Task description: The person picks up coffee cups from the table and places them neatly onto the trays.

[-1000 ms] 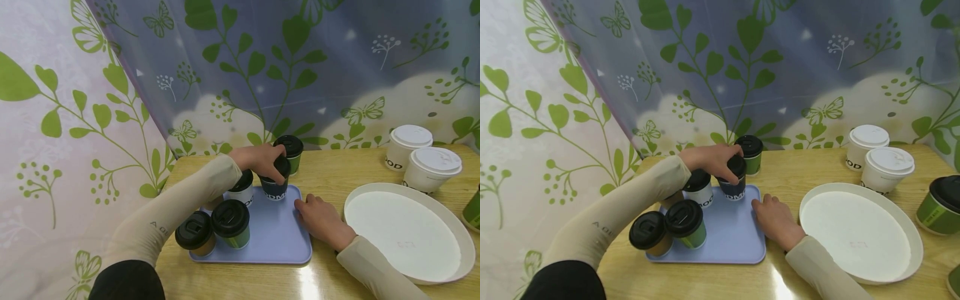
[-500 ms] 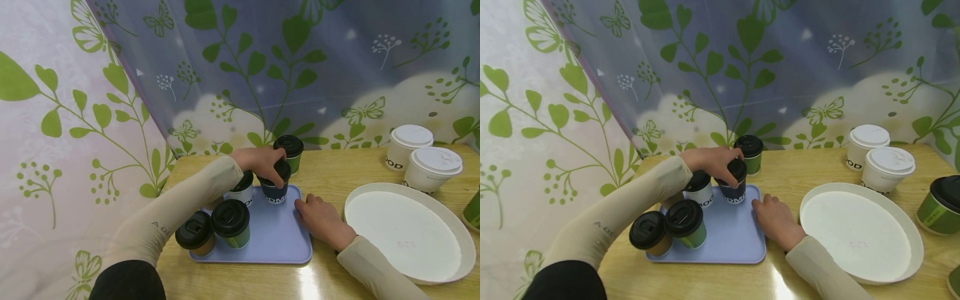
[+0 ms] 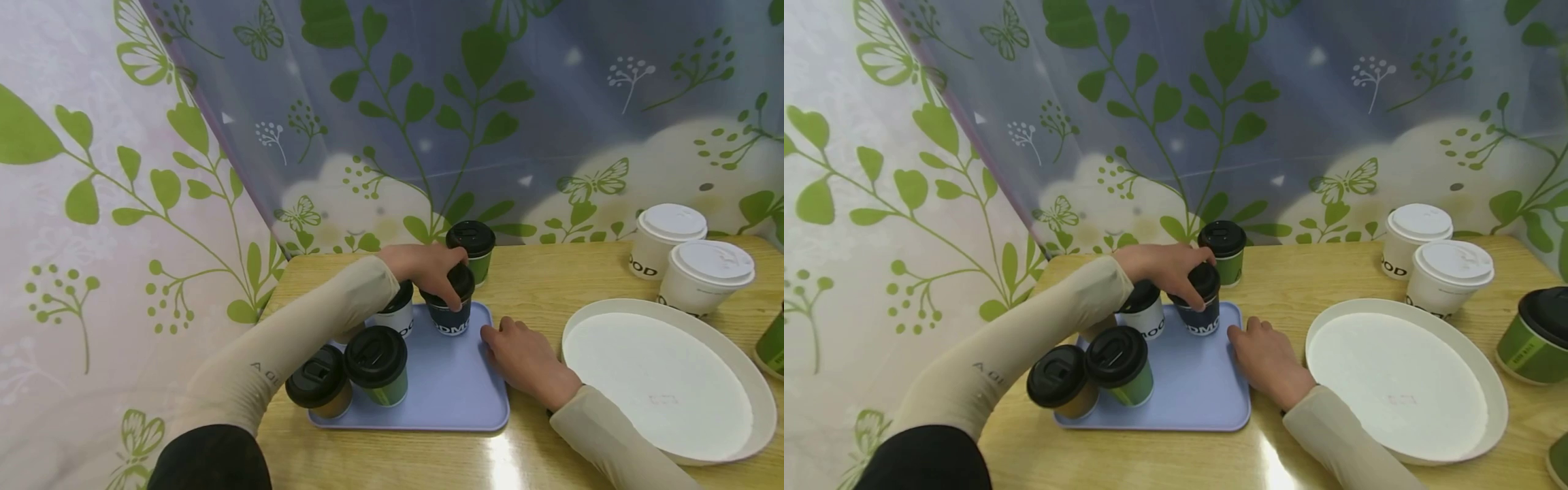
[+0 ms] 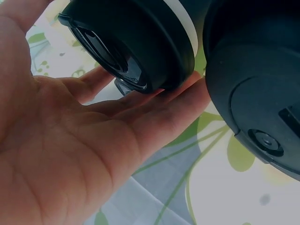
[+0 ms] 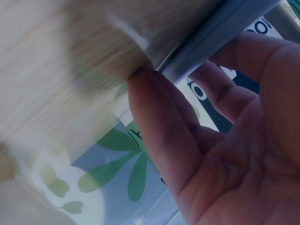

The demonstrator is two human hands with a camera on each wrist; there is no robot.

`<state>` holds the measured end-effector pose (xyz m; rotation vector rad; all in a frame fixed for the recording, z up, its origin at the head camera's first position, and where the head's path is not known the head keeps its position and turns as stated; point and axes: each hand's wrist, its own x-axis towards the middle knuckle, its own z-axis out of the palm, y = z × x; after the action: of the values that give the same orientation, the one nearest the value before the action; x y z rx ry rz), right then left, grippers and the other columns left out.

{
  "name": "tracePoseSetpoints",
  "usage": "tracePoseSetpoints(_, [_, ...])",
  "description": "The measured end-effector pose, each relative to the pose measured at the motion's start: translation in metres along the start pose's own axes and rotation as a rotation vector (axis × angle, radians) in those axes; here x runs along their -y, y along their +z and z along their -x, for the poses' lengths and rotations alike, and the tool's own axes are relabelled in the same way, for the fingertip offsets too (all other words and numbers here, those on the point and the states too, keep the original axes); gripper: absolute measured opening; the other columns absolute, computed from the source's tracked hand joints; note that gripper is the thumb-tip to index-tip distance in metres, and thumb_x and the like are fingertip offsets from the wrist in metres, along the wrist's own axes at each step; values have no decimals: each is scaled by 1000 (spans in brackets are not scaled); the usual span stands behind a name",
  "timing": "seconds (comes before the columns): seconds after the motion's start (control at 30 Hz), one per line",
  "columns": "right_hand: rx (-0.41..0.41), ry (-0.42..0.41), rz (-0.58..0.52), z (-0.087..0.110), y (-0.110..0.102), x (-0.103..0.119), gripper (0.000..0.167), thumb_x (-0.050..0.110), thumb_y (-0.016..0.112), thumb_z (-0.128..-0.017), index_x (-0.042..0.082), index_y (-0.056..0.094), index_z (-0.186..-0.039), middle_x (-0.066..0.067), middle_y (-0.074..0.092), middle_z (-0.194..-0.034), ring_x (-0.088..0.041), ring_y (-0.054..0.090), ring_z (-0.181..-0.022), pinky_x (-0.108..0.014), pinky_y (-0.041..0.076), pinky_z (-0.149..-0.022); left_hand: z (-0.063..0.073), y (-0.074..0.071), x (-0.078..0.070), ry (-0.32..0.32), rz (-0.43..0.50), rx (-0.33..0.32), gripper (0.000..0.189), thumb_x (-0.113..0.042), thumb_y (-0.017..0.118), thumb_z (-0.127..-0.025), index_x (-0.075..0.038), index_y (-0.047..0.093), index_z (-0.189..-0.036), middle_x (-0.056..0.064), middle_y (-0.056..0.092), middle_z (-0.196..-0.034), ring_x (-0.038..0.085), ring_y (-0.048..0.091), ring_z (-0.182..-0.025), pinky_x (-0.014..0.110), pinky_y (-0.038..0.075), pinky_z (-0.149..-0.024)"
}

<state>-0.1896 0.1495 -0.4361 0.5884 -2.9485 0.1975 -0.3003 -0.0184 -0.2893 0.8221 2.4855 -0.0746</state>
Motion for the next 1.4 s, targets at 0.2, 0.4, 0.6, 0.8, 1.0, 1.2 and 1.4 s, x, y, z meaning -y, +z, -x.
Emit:
tracePoseSetpoints(0.2, [2,5,7,0,-1,0,10,11,72,-95,7,68,-102,-16,56,-84,-28,56,-67,-42,49,-50,-3,3,0,19,14,16,84,-49,77,-90,-23,34,-158,4,50,-146,16,52,-122,37,46,-98])
tracePoseSetpoints(0.4, [7,6,10,0,-1,0,10,11,72,-94,6,68,-103,-16,57,-84,-28,57,-68,-43,50,-51,-5,4,-1,29,28,24,87,-48,77,-90,-21,32,-159,4,50,-147,15,53,-123,36,46,-98])
tracePoseSetpoints(0.6, [2,0,7,0,0,0,11,11,72,-94,6,68,-103,-16,57,-84,-28,56,-68,-43,49,-50,-2,2,-2,34,29,36,91,-48,77,-90,-21,28,-162,5,47,-153,17,51,-131,37,45,-102])
tracePoseSetpoints(0.8, [-12,-7,9,1,1,0,11,11,73,-94,6,68,-102,-16,56,-83,-29,56,-67,-44,49,-50,2,-11,-3,28,33,11,98,-59,73,-90,-23,20,-165,5,36,-164,21,41,-146,42,40,-111])
tracePoseSetpoints(1.0, [-13,-6,1,0,0,-1,10,10,72,-94,6,68,-101,-16,56,-83,-28,56,-68,-43,49,-50,-5,-28,-4,40,24,-141,88,-61,68,-92,-15,32,-158,7,43,-156,23,47,-139,40,44,-107])
tracePoseSetpoints(1.2, [-14,-9,-6,1,0,-1,10,10,72,-94,6,68,-102,-17,57,-84,-29,57,-68,-44,49,-50,-23,-38,1,9,56,-228,88,-60,65,-95,-13,27,-159,15,31,-160,30,35,-146,44,41,-109])
tracePoseSetpoints(1.4, [-15,-8,-1,1,0,-1,10,10,71,-94,6,67,-102,-17,56,-83,-30,57,-68,-45,49,-50,-36,-47,7,-60,130,-231,101,-65,66,-92,-26,10,-166,18,9,-170,34,23,-155,51,35,-115])
